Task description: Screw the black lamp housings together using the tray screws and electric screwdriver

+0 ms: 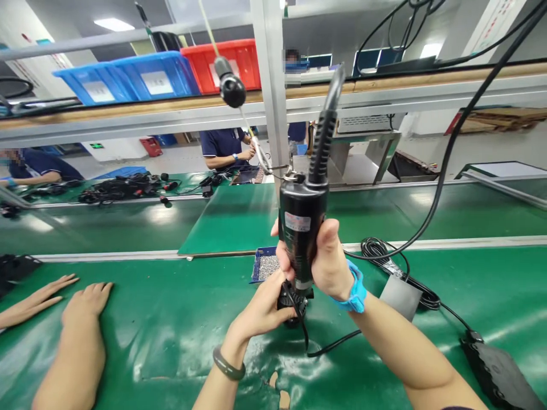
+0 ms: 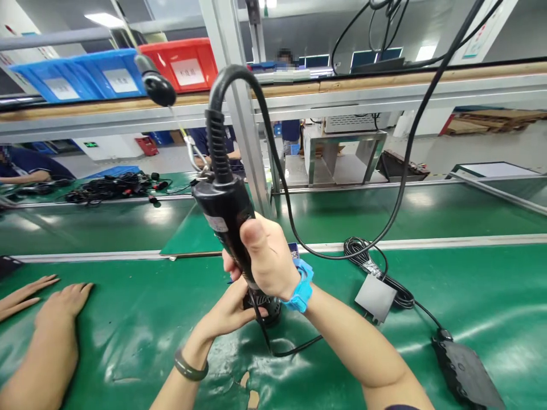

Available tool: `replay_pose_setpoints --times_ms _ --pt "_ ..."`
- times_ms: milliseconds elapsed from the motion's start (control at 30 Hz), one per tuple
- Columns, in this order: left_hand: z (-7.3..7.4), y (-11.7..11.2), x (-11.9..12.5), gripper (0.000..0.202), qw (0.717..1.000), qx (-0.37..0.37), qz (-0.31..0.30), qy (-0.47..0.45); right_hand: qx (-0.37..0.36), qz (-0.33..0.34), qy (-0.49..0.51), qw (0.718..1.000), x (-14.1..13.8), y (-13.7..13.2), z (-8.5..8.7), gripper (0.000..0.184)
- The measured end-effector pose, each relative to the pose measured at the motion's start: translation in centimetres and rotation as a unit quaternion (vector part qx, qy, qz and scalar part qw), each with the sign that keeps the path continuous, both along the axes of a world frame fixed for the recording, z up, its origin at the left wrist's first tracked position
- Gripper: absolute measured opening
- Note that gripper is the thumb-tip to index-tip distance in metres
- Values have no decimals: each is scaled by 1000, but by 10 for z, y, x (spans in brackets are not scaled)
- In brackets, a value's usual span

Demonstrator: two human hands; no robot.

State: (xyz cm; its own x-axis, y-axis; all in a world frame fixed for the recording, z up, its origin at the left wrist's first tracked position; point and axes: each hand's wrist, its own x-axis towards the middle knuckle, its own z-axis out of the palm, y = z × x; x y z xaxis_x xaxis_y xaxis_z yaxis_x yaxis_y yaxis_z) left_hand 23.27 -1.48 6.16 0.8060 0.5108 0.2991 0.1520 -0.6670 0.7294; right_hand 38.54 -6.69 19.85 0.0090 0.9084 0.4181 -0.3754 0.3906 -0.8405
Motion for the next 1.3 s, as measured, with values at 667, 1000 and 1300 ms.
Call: replay_pose_setpoints --times_ms 667,1000,1300 --pt "-2 0 -2 40 999 -24 14 -36 32 36 12 999 -7 0 -14 71" --pt "13 -4 5 67 1000 13 26 -10 33 -78 23 996 44 17 -1 70" --pt "9 -19 4 73 931 -167 271 -181 -87 -199 -65 974 66 60 -64 68"
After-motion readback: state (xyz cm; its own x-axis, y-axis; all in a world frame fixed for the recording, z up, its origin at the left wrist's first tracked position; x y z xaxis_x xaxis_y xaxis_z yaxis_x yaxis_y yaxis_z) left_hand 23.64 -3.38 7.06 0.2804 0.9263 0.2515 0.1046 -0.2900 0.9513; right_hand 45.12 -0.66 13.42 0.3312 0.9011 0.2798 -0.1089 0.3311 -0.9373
